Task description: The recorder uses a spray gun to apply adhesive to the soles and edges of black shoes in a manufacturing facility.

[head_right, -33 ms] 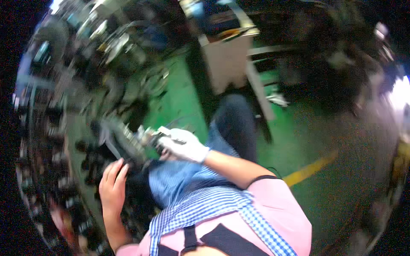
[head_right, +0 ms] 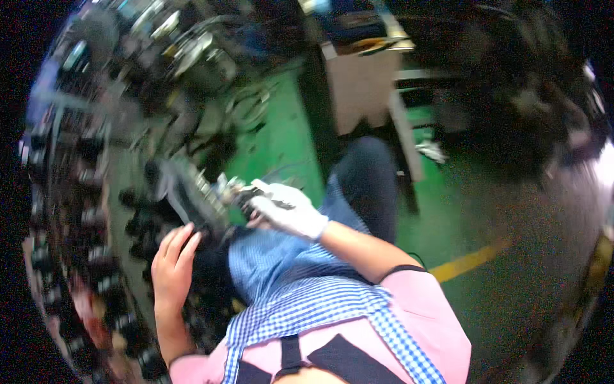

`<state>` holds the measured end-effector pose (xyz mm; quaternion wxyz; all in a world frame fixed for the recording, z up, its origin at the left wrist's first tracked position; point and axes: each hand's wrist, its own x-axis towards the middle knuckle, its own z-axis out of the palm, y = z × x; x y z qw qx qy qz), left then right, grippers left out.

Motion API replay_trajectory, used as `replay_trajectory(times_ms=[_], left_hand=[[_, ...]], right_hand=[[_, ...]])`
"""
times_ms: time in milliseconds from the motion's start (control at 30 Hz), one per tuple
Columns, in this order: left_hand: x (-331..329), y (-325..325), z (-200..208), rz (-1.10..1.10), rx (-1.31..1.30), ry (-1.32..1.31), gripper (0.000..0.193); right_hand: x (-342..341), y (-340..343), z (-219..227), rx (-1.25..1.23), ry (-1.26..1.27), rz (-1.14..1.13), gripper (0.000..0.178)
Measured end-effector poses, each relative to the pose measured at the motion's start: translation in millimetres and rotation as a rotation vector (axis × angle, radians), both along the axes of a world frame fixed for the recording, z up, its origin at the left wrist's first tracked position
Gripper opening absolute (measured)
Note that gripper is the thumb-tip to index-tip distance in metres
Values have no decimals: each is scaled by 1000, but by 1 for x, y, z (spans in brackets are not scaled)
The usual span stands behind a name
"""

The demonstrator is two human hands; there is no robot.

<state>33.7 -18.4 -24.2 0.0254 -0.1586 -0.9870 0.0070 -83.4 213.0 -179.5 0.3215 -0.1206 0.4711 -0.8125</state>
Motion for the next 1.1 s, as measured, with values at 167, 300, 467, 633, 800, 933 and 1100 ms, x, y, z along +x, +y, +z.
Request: replay_trajectory(times_ms=[167, 300, 467, 633, 800, 933, 1100], left_hand=[[-8, 5, 12, -29, -48, -33, 44], [-2, 5, 13, 1, -70, -43, 44], [-3, 5, 15, -9, -72, -26, 44], [-5, 7, 14, -14, -61, -23, 45], [-5, 7, 13, -19, -52, -20, 45], [-5, 7, 13, -16, -39, -18, 43], [-7, 8, 14, -19, -32, -20, 43]], right_hand=[[3, 9, 25, 221, -13, 131, 30], [5, 0, 23, 214, 78, 206, 33], [6, -12, 13, 161, 11, 205, 28], [-3, -15, 26, 232, 139, 216, 22], [-7, -18, 27, 308, 218, 231, 26], [-2, -11, 29, 270, 146, 231, 30], [5, 5, 28, 248, 331, 222, 31]])
